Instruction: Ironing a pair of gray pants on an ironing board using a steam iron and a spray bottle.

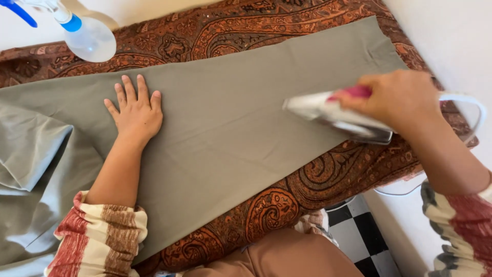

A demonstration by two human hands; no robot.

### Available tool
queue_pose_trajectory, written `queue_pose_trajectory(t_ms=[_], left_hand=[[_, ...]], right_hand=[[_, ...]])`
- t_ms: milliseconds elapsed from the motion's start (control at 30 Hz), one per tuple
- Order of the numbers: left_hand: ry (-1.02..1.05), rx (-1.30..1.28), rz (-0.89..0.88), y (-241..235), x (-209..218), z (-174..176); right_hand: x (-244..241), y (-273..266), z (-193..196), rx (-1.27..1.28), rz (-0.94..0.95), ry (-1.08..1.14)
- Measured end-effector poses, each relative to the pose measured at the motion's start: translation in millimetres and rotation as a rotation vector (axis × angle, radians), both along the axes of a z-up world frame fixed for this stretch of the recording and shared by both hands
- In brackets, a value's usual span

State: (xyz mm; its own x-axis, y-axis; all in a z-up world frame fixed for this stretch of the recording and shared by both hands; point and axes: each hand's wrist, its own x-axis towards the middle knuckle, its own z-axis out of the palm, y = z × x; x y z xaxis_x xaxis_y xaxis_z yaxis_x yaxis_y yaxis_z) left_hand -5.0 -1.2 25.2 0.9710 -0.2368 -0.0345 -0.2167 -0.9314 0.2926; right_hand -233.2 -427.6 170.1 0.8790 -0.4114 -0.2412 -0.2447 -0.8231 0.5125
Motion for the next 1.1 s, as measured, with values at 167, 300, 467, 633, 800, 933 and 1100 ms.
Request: queue_pose_trajectory(t_ms=[167, 300, 467, 633, 800, 933, 1100], left_hand=[[0.012, 0.011, 0.004, 0, 1, 0], [0.017, 0.015, 0.003, 1, 3, -2], [0.017, 0.010, 0.009, 1, 2, 1], [0.010, 0.022, 0.003, 1, 4, -3], [-0.019, -0.001, -0.007, 1, 3, -6], [-0.014, -0.022, -0.012, 0, 0, -1], [-0.034, -0.013, -0.011, 1, 1, -4]], right_hand=[[31, -88, -35, 0.010, -0.273, -0.354], [51, -165, -58, -0.141, -0.285, -0.421], [34, -139, -26, 0.138, -0.160, -0.363], [4, -95, -5, 0.211, -0.178, -0.119], [7, -106, -24, 0.024, -0.166, -0.331], [49, -159, -57, -0.180, -0.261, -0.385], [97, -201, -76, -0.180, -0.245, -0.618]])
